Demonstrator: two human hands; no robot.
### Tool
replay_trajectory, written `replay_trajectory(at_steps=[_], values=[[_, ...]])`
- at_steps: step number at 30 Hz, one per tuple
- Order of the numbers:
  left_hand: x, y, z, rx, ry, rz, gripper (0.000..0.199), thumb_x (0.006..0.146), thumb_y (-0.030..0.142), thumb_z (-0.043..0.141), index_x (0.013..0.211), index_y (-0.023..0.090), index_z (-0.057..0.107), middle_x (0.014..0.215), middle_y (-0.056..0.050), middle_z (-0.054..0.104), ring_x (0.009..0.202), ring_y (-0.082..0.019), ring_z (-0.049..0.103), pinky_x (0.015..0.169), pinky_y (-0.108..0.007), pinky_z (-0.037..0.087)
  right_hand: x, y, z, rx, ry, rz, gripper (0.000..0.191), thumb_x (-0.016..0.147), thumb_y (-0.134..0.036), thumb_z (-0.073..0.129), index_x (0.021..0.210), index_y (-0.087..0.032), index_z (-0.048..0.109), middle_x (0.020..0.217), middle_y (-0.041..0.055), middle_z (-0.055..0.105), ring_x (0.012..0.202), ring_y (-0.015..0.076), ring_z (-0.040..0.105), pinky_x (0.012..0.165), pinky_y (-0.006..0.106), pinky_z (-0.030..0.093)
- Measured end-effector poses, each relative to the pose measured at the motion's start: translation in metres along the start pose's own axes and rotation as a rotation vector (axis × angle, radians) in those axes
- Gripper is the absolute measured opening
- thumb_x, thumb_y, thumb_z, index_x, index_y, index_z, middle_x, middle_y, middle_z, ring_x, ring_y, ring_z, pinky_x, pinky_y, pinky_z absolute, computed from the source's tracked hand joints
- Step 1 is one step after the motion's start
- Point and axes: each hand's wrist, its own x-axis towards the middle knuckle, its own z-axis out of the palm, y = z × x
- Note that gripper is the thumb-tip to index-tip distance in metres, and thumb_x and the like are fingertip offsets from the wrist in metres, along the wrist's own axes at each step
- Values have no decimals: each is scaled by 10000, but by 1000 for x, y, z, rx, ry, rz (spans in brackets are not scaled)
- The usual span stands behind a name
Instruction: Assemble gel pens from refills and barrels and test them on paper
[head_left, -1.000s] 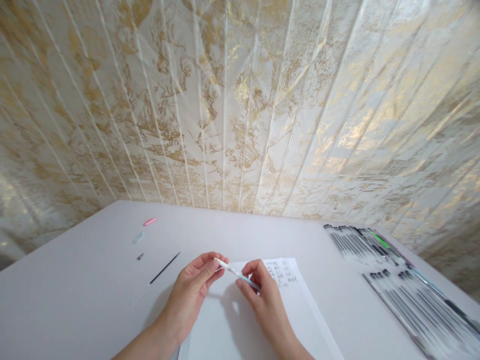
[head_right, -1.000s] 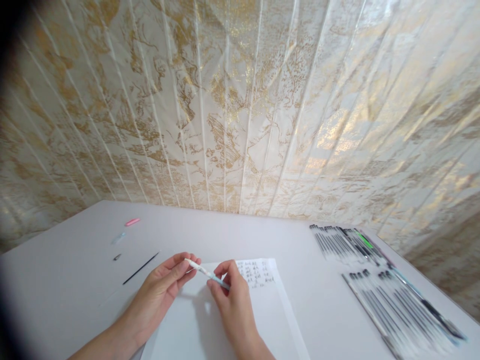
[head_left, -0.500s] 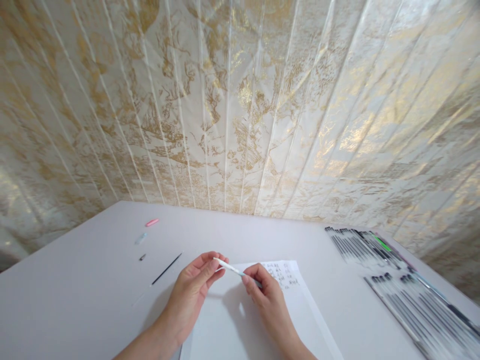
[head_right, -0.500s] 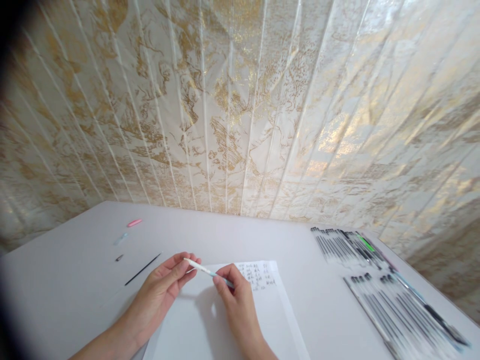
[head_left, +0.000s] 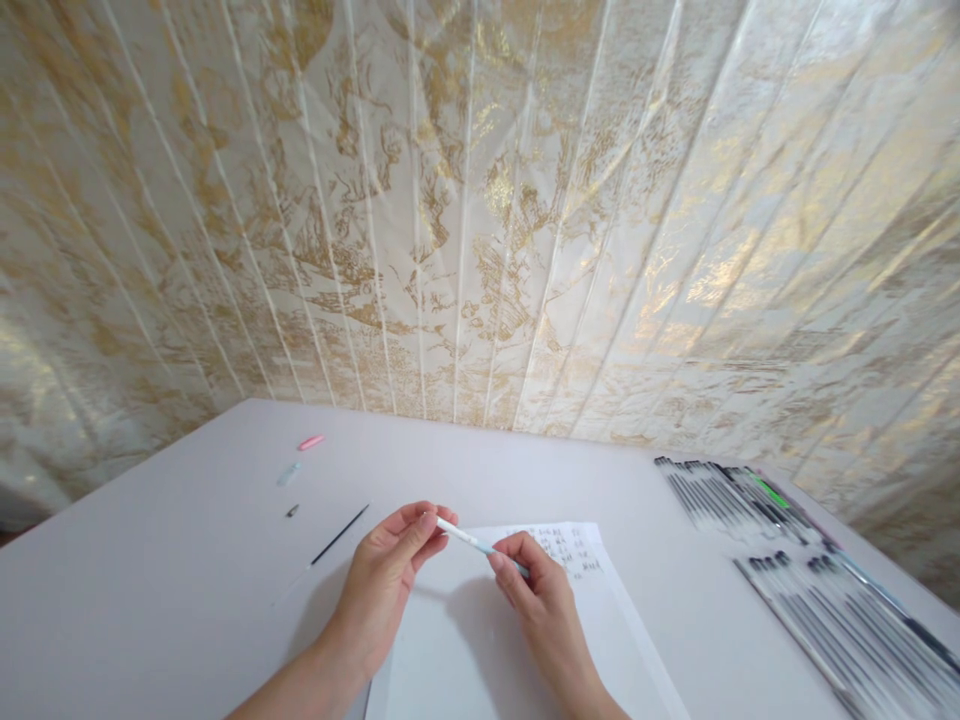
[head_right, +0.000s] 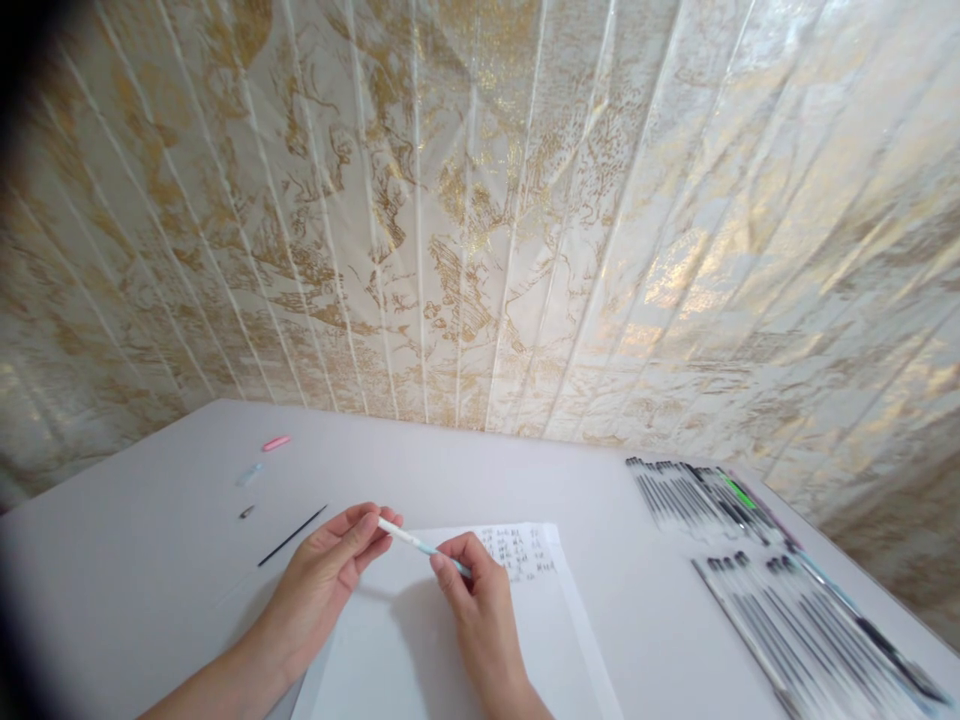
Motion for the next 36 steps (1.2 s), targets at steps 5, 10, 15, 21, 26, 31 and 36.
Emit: replay_trajectory(at_steps=[5,10,15,21,26,31,36], values=[[-5,1,5,-18,70,8,225,675,315,830,777,162,700,833,-26,751,863,-149,676,778,-230,518,-4,0,4,-31,-47,38,418,854,-584,516,716,-191,546,495,-71,375,493,106,285,500,235,231],[-10,-5,7,-20,49,-24,292,702,422,791,827,170,714,898,-67,771,923,-198,687,834,-295,512,-5,3,8,70,-20,28,419,838,-590,552,709,-192,539,457,-67,438,441,94,321,475,226,264],[-9,-5,5,32,50,-8,307,721,437,769,858,167,721,951,-91,774,1009,-240,677,891,-334,484,-6,1,11,156,-46,76,460,809,-633,562,720,-182,548,443,-53,494,395,82,360,434,210,270],[-10,2,7,82,30,20,307,717,444,769,839,166,725,942,-99,778,1074,-267,654,939,-359,459,-6,-5,11,269,-98,229,488,798,-639,566,682,-166,591,330,-83,394,334,57,231,381,207,149],[-13,-3,7,104,-5,45,339,783,464,704,954,173,736,1055,-118,756,1163,-282,603,965,-373,457,-5,-5,11,413,-86,288,448,789,-593,618,701,-155,594,349,-81,417,345,47,232,395,202,144],[-18,-6,9,121,-95,37,338,885,429,594,1141,227,680,1263,-94,667,1265,-251,521,999,-353,441,-4,-8,11,476,-60,285,425,762,-574,663,728,-162,566,415,-64,492,356,43,304,405,189,189],[-19,-9,7,103,-104,15,330,892,411,589,1156,231,671,1280,-90,655,1264,-249,519,1026,-367,414,-6,-7,10,498,-55,246,394,773,-534,678,727,-164,553,461,-57,513,372,41,345,407,179,216]])
